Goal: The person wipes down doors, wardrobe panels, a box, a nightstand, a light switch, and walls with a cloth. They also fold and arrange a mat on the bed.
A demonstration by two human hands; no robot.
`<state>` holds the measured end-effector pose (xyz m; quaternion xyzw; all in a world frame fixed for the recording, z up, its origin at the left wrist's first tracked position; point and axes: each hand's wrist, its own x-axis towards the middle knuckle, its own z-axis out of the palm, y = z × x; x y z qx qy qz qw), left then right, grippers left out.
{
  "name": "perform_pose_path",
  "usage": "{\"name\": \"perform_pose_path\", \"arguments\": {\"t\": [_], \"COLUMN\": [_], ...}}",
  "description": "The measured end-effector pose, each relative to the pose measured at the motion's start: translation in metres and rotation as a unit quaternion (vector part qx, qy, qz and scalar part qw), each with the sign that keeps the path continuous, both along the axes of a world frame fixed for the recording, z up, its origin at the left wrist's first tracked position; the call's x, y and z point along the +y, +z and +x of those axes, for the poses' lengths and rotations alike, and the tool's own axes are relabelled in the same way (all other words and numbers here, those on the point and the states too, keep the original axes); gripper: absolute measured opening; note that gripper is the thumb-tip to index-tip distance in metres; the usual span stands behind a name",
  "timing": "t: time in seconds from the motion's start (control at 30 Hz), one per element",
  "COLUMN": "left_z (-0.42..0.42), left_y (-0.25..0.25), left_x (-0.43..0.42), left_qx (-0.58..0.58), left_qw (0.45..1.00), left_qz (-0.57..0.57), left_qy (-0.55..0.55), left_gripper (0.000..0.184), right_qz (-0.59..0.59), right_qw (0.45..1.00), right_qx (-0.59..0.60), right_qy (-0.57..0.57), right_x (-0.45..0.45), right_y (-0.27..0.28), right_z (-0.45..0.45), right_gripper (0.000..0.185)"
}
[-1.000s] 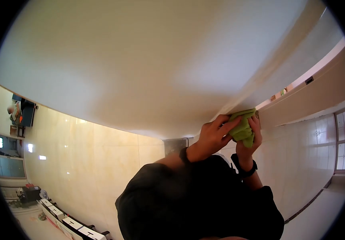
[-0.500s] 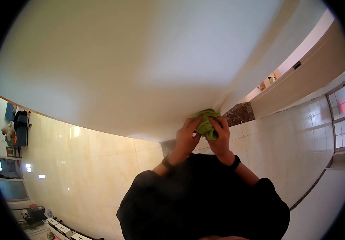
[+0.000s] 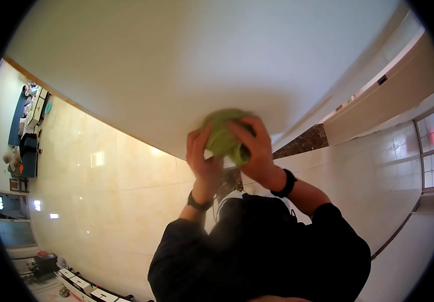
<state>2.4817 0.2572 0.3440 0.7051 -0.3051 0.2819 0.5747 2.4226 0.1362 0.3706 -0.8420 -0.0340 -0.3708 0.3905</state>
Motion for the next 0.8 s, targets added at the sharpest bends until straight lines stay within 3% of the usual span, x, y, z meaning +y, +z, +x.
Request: {"name": "perform_pose_path", "arguments": {"t": [0.1, 0.2, 0.37, 0.5, 0.53, 0.63, 0.8], "left_z": [0.004, -0.003, -0.003, -0.005, -0.004, 0.009, 0.03], "left_y": [0.015, 0.007, -0.051, -0.075, -0.073, -0.043, 0.029], "left_x": [-0.026, -0.043, -0.035, 0.003, 0.014, 0.04, 0.068], "left_qx": [-0.038, -0.02, 0.029, 0.165, 0.207, 0.151, -0.006], "left_qw": [0.996, 0.995, 0.99, 0.967, 0.956, 0.969, 0.996], "left_qz": [-0.069, -0.068, 0.048, 0.108, 0.119, 0.128, 0.035], "left_qy": [-0.035, -0.07, -0.13, -0.164, -0.172, -0.146, -0.087], "left_gripper": [0.055, 0.055, 0.042, 0.047, 0.049, 0.049, 0.048], "right_qz": [-0.024, -0.051, -0.038, -0.051, -0.047, -0.05, -0.032], "right_qw": [0.996, 0.99, 0.991, 0.994, 0.995, 0.996, 0.99], "right_qx": [-0.074, -0.089, -0.048, 0.008, 0.017, -0.027, -0.087], "right_qy": [-0.049, -0.1, -0.116, -0.092, -0.083, -0.076, -0.102], "right_x": [-0.011, -0.02, -0.027, 0.002, 0.012, 0.031, 0.072], "right_y": [0.013, 0.004, -0.076, -0.082, -0.079, -0.055, 0.014], "right_z": [0.0, -0.009, -0.016, -0.015, -0.013, 0.001, 0.03], "right_gripper": [0.058, 0.059, 0.056, 0.053, 0.052, 0.05, 0.045]}}
